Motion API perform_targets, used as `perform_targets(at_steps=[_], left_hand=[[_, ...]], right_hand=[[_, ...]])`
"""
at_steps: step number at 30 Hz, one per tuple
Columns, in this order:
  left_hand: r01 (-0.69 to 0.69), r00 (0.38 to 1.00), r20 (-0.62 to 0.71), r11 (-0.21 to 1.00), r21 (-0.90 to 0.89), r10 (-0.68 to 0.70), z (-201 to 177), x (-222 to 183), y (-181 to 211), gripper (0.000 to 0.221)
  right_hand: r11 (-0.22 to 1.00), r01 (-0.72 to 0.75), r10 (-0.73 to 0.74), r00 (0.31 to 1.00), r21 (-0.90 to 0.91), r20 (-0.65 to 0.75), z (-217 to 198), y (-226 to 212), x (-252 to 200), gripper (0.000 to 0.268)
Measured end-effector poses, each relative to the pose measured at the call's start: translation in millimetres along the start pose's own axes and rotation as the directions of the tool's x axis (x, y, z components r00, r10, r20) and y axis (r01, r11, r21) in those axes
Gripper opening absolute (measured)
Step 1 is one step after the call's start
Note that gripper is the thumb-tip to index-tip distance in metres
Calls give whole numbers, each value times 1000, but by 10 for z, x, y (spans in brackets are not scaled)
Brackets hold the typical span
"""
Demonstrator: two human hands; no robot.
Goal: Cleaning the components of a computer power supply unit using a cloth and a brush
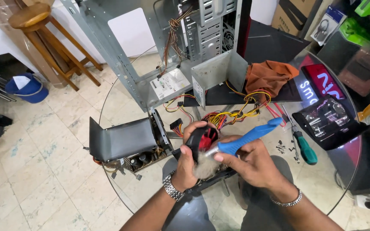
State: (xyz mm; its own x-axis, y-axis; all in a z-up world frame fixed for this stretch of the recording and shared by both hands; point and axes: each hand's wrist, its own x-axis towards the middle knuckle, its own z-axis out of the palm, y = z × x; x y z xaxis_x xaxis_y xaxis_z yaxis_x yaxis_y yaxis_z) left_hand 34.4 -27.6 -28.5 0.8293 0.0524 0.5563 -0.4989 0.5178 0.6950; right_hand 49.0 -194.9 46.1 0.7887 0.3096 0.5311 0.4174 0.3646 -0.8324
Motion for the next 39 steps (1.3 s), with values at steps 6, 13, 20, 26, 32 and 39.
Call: perform_targets(at_steps=[6, 13, 20, 26, 32, 39], left_hand=[[26, 999, 39, 985, 168, -33, -75, 96, 128, 76], [115, 988, 89, 988, 105, -124, 135, 150, 445, 71], [207, 978, 25, 978, 10, -208, 82, 146, 525, 78], [216, 975, -58, 975, 51, -213, 107, 193, 523, 77], [94, 996, -52, 818, 568, -78, 197, 177, 626, 81], [54, 998, -38, 826, 560, -40, 216, 124, 570, 79]], right_hand=[[843, 337, -172, 907, -418, 383, 17, -268, 135, 19], [922, 143, 16, 915, -360, 403, -42, -128, 70, 19], [797, 289, 19, 865, -530, 501, -175, -692, 175, 23], [543, 577, -285, 810, -611, 512, -65, -676, 215, 17], [381, 635, -240, 770, -672, 591, 96, -380, 117, 24], [801, 231, 21, 911, -553, 412, 184, -356, 68, 21]])
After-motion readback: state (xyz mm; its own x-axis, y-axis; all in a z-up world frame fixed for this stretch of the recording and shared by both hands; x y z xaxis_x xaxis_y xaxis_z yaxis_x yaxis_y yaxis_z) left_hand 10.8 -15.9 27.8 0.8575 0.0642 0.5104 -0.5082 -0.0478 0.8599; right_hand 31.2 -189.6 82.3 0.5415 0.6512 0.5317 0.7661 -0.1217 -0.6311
